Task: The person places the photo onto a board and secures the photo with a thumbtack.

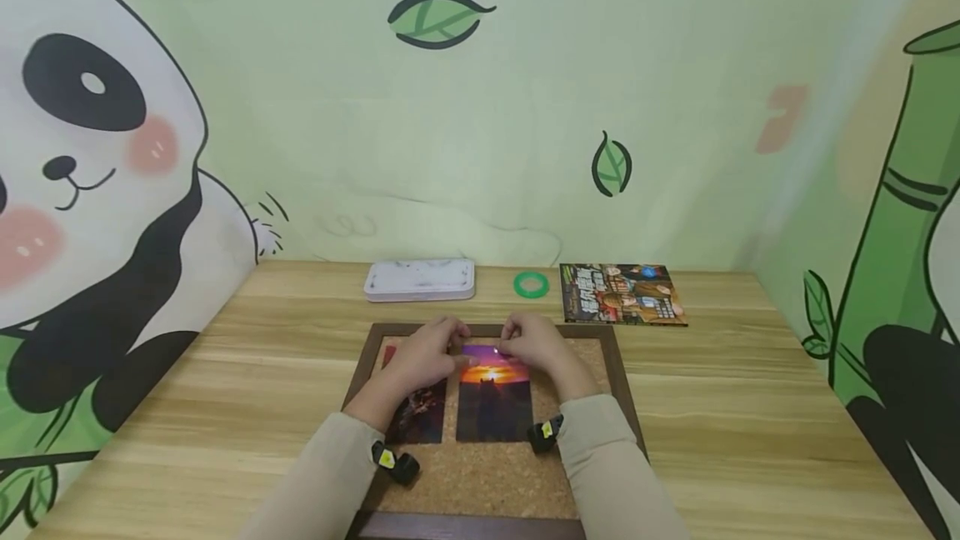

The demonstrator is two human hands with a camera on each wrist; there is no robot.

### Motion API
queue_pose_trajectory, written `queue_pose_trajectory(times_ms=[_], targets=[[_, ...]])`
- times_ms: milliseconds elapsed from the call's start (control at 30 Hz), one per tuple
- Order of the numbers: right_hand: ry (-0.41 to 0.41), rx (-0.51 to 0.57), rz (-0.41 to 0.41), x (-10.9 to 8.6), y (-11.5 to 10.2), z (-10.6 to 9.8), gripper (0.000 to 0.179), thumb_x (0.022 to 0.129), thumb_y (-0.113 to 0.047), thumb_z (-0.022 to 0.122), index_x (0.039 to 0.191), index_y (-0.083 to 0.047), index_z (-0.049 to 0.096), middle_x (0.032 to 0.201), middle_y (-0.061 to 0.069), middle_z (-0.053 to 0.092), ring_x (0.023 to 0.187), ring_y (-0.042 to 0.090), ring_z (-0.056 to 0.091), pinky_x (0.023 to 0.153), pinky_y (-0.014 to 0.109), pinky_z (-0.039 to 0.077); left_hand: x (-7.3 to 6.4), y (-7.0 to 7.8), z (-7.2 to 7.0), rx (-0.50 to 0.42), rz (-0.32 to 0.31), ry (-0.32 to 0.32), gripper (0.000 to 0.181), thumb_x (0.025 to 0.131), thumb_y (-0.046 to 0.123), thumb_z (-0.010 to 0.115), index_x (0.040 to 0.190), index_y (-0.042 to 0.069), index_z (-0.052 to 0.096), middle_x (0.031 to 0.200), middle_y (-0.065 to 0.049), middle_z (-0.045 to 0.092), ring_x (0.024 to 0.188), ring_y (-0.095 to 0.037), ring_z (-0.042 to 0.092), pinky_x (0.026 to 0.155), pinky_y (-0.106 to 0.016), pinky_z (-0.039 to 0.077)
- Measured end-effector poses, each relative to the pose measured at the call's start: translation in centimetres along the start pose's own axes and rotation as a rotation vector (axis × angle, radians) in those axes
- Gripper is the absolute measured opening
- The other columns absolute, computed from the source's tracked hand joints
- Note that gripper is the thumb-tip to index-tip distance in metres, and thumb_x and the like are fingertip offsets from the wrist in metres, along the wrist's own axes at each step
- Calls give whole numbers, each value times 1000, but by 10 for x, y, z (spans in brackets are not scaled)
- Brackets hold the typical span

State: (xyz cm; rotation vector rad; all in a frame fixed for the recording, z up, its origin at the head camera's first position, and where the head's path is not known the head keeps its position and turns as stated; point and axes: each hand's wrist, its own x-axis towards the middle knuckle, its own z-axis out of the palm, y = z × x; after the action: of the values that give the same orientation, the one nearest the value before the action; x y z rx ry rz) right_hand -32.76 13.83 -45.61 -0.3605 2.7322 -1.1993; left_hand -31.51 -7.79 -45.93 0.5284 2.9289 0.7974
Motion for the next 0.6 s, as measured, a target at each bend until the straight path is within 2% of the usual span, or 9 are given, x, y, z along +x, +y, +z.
queue_pose_trajectory(times_ms=[400, 600], targets=[[-4, -31, -18, 0, 1, -2, 12, 91, -17, 73, 88, -8, 65, 80, 3, 62, 75, 19, 57, 67, 32, 47, 3, 1, 2, 4, -10, -3, 44, 88, 39, 77, 122, 17, 62, 111, 1, 57, 96, -19, 58, 90, -42, 49], [42, -38, -8, -3, 0, 0, 16, 95, -24, 69, 93, -8, 67, 83, 3, 64, 75, 18, 58, 68, 34, 48, 2, 1, 4, -18, 26, 14, 39, 91, 37, 74, 122, 16, 64, 108, 0, 59, 94, -18, 59, 86, -40, 50]])
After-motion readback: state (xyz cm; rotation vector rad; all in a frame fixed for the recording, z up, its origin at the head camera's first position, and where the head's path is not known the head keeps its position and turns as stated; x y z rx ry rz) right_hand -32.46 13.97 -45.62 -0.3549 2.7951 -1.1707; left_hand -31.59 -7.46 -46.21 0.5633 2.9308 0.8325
